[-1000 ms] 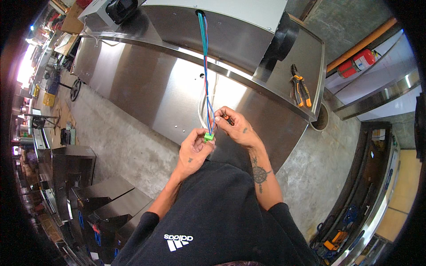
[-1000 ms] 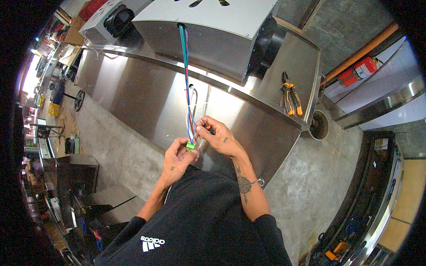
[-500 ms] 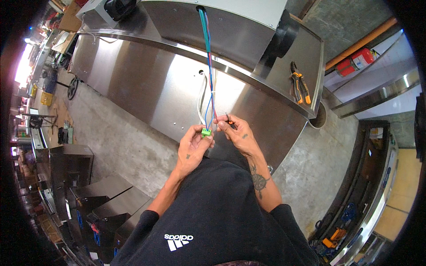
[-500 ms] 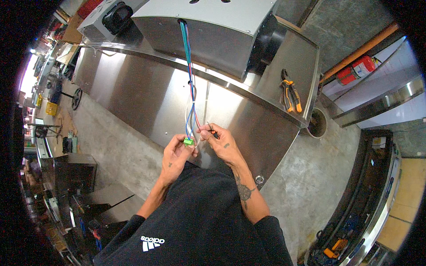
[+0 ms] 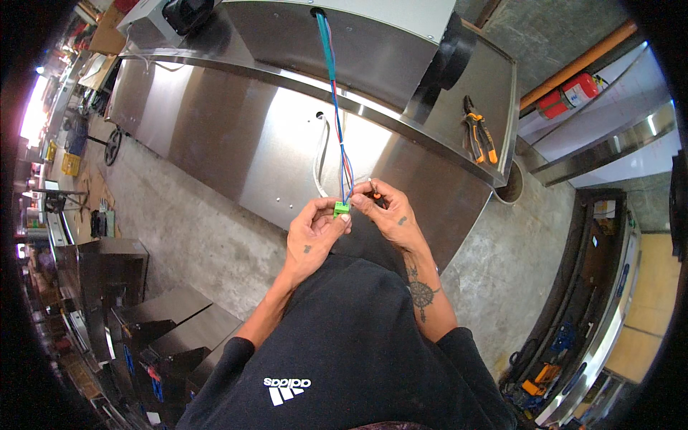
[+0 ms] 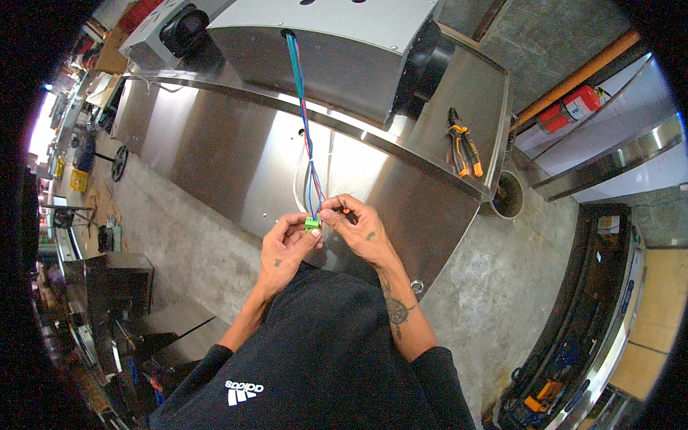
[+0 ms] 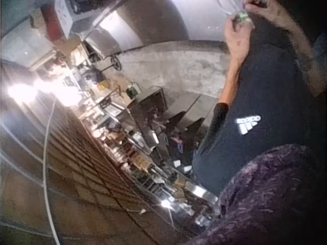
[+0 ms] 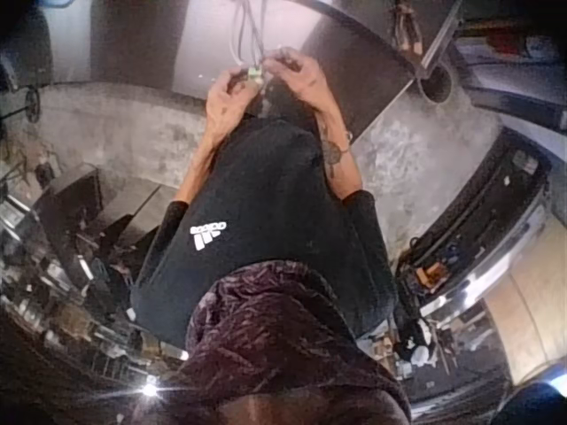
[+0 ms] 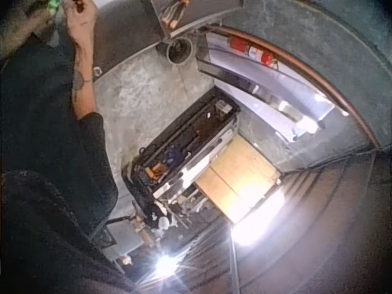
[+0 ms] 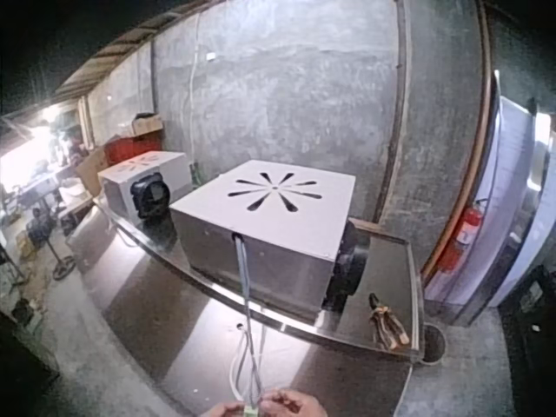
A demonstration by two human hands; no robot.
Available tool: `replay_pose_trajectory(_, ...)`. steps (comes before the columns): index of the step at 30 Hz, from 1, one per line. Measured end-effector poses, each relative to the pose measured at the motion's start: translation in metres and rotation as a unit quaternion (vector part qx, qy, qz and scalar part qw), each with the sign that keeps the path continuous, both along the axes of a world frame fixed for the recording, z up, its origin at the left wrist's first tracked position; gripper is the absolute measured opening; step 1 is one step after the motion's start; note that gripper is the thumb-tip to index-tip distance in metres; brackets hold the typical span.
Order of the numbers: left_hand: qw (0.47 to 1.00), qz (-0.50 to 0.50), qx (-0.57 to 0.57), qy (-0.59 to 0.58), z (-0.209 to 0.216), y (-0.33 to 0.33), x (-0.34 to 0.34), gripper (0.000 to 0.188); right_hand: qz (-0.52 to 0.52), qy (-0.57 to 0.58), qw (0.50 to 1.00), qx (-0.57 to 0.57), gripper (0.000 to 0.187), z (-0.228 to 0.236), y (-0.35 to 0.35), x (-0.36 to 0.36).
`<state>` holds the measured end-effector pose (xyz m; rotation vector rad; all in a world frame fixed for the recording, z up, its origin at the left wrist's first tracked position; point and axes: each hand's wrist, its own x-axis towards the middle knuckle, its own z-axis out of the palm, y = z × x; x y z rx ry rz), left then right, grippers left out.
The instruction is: The person connects multiple colored wires to a green terminal block using a screwdriver and wire cutters. They strip the wire ends, insert them into the terminal, and tighten the screws to secure the connections.
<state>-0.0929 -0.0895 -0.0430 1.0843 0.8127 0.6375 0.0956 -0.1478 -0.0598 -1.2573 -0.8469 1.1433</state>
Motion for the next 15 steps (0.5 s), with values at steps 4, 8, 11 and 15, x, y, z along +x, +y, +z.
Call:
replay_pose_trajectory(4,1.0,0.0,0.007,0.014,0.007,-0.001,0.002,0.035,-0.019,0.013,1.0,-0.011,0.022,0.001,0.0,-0.003)
replay_pose_trajectory(8,1.0,0.003,0.011,0.009,0.006,-0.001,0.002,0.036,-0.03,0.006,0.999,-0.027,0.022,0.01,-0.001,-0.005)
replay_pose_trajectory(11,1.0,-0.002,0.02,0.019,0.006,0.001,0.003,0.036,-0.04,0.001,0.999,-0.016,0.021,0.008,0.0,-0.006)
replay_pose_trajectory(15,0.999,-0.005,0.034,0.038,0.008,0.001,0.005,0.035,-0.053,-0.014,0.998,0.0,0.021,0.003,0.0,-0.008)
